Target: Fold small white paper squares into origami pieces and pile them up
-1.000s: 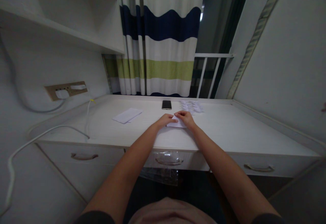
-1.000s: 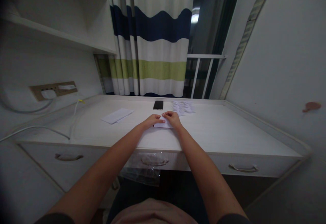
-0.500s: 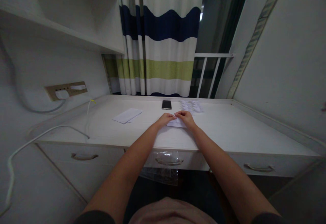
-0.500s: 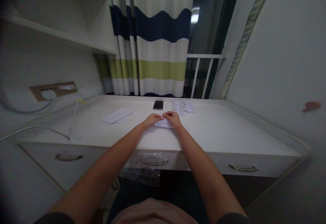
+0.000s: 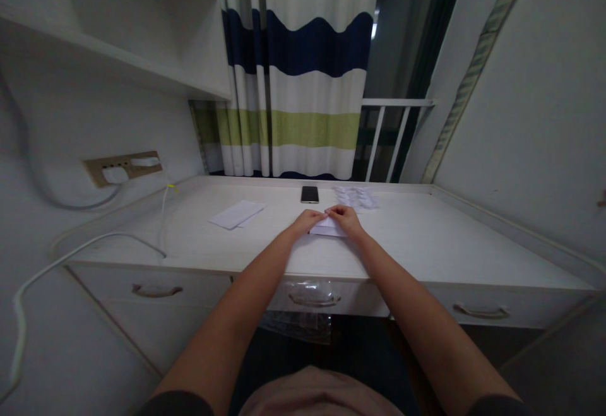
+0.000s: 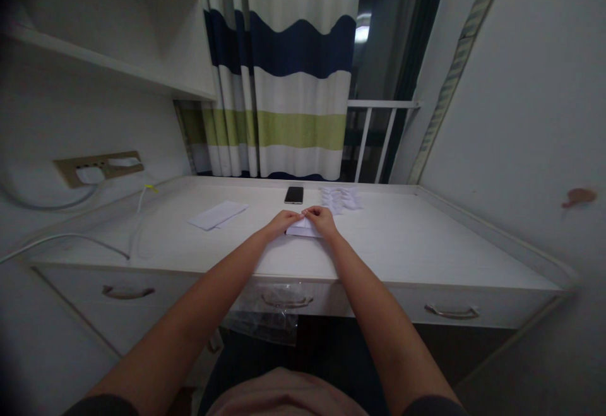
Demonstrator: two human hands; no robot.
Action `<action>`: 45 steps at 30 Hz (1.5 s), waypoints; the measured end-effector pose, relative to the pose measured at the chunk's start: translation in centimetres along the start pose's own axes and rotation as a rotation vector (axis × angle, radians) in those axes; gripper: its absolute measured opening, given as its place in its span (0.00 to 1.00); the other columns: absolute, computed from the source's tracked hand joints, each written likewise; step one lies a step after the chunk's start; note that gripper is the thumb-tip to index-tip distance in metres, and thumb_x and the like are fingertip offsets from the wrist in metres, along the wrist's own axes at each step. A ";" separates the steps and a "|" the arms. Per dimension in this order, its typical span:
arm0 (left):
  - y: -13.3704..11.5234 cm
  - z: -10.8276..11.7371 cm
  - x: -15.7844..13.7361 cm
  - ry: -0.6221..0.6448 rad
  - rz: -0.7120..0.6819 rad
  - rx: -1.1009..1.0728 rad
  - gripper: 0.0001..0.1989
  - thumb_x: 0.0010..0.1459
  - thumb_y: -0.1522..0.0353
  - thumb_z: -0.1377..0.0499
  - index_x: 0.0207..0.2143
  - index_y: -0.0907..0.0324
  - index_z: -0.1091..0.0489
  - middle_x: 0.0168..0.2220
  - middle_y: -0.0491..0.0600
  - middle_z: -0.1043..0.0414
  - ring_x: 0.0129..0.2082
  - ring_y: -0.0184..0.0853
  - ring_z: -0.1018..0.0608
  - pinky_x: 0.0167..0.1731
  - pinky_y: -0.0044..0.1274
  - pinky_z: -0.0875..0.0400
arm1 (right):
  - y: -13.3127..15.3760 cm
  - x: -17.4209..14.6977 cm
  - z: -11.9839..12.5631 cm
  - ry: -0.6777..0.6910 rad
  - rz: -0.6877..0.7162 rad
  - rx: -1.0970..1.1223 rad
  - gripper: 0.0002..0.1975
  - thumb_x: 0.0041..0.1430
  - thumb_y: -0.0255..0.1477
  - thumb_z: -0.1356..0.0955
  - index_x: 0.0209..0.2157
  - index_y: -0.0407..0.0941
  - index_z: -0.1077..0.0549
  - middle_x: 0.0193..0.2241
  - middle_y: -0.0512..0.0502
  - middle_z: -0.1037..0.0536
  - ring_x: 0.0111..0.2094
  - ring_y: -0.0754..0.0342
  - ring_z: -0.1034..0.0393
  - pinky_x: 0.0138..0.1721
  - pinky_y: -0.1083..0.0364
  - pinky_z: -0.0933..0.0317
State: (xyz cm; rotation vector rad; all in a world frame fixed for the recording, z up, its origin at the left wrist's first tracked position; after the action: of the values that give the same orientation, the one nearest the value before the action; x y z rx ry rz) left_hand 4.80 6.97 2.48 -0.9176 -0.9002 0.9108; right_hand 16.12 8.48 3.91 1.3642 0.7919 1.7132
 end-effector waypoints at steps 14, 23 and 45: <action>0.5 0.1 0.7 -0.022 -0.027 -0.004 0.23 0.43 0.51 0.42 0.17 0.64 0.36 0.14 0.40 0.47 0.18 0.24 0.45 0.20 0.21 0.55 | -0.2 0.2 0.0 0.001 0.024 -0.028 0.16 0.40 0.42 0.30 0.22 0.41 0.25 0.20 0.46 0.25 0.24 0.54 0.34 0.27 0.56 0.42; 0.3 0.8 0.8 -0.087 -0.054 -0.013 0.20 0.44 0.55 0.42 0.18 0.64 0.33 0.16 0.41 0.44 0.21 0.26 0.42 0.23 0.21 0.51 | -0.4 0.2 0.6 -0.054 0.001 0.018 0.14 0.39 0.40 0.30 0.21 0.42 0.25 0.20 0.47 0.25 0.24 0.55 0.35 0.27 0.56 0.43; 0.7 0.6 0.9 -0.069 -0.008 -0.093 0.15 0.48 0.61 0.42 0.18 0.65 0.33 0.16 0.42 0.40 0.19 0.26 0.38 0.20 0.20 0.43 | -0.6 0.3 1.7 -0.150 -0.006 0.024 0.15 0.38 0.40 0.31 0.21 0.42 0.25 0.21 0.46 0.24 0.26 0.53 0.33 0.30 0.54 0.41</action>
State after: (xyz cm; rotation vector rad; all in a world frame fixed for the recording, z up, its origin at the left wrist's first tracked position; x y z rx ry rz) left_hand 4.41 8.12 2.22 -0.9660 -1.0112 0.9047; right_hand 17.87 9.03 3.88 1.4861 0.7334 1.5799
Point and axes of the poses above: each hand's wrist, its own x-axis towards the middle knuckle, its own z-axis out of the back of the hand, y = z × x, the point moved 9 cm from there along x, towards the middle knuckle
